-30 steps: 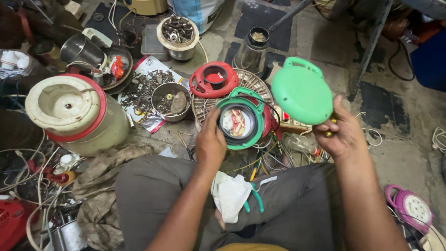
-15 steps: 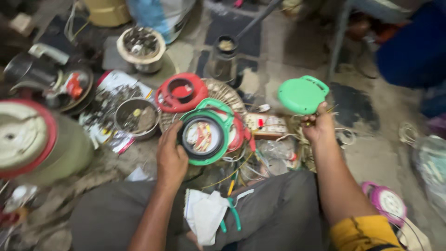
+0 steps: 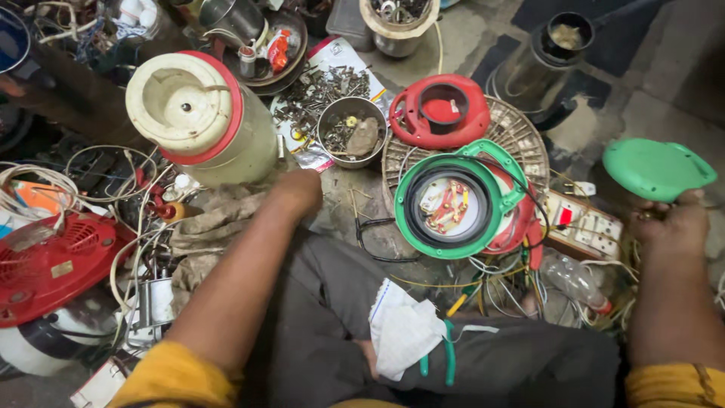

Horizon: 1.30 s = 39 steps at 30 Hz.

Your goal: The person sits on the floor and uses a screwdriver to open a green extension box, then uses pliers to manipulate the internal wires and components.

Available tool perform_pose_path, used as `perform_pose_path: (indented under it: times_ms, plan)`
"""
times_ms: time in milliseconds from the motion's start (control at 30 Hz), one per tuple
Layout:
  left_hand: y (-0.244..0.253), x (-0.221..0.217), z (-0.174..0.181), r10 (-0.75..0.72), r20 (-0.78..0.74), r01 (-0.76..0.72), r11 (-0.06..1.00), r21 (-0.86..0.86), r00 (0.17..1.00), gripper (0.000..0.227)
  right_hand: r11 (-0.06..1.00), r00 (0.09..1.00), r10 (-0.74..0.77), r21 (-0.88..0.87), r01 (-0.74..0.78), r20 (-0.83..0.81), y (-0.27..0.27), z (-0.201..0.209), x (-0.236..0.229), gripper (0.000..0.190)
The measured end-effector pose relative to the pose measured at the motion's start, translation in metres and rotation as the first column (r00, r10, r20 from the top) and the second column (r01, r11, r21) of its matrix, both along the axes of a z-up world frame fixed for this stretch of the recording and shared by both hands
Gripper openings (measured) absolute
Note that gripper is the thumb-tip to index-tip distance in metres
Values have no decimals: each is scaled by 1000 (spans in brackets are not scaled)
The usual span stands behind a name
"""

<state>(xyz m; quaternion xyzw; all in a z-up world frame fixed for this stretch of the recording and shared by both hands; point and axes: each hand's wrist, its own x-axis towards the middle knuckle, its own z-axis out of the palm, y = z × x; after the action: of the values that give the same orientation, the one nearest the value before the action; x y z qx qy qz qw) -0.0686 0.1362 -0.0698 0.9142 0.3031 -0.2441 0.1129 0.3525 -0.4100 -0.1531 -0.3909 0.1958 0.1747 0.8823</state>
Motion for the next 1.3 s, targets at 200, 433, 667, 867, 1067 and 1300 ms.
perform_pose_path:
  times_ms: [200,433,667,867,1067,1300]
  plan:
    - [10,36,-99,-19,182,20,1000,-2,983,30,984,985,-143,-120,131,-97,4,1,-7,31]
    - [-4,52,-115,93,103,-91,995,-28,990,30,993,989,-69,-107,56,-128,6,-17,-1,24]
    - [-2,35,-111,-112,-123,109,993,-37,986,27,967,982,-156,-218,129,-109,33,-2,-16,22]
    - [29,18,-166,-459,157,469,883,-31,875,23,961,958,-222,-205,183,-183,43,17,-24,23]
    - [6,22,-114,-335,21,335,942,-31,942,31,853,964,-266,-467,234,-4,34,11,-19,20]
    - [-94,-39,98,-112,636,-32,977,210,763,33,810,868,236,-582,73,437,70,144,-75,21]
